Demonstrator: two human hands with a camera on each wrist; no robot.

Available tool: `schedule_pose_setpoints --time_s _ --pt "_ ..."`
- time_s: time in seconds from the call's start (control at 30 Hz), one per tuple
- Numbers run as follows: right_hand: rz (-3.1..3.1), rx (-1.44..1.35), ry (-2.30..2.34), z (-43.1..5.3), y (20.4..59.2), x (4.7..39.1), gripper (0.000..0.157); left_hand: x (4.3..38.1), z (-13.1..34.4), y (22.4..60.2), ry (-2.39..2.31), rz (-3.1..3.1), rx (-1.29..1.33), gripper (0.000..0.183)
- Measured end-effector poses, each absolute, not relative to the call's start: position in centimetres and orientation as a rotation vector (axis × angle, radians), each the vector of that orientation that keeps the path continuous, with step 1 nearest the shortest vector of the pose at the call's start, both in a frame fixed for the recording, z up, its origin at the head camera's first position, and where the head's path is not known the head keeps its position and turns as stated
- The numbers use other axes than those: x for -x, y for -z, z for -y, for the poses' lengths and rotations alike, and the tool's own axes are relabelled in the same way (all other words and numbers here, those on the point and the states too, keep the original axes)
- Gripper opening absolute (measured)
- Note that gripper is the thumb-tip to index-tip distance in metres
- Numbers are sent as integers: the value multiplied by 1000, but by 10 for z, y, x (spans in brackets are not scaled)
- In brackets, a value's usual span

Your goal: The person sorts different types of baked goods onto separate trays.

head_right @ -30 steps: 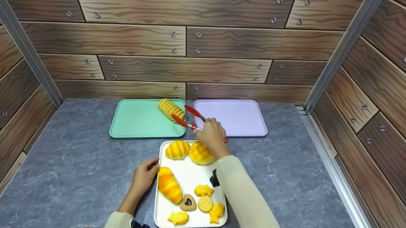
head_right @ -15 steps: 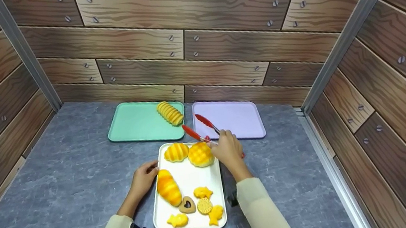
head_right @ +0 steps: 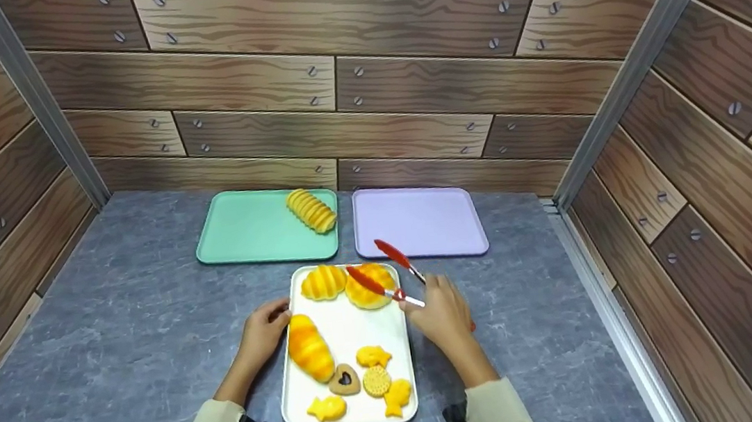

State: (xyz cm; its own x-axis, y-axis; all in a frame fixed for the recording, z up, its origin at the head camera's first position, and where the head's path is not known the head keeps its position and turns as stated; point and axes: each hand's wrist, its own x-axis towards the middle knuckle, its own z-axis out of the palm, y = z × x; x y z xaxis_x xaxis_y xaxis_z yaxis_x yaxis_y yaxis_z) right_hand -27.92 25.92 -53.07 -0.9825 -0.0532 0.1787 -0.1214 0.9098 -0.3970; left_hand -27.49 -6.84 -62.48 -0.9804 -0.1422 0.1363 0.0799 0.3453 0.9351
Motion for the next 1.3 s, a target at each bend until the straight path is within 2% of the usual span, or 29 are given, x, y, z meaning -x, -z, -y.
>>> schedule_pose_setpoints --time_s 0.27,0.53,1.3 --pt "2926 -102 -611 -271 542 256 71 275 67 625 1695 2421 -50 30" --pt "2965 -74 -582 -276 553 246 79 276 68 628 1704 2415 -59 29" --pt "3008 -77 -564 -267 564 248 84 275 68 625 1669 2424 -67 30"
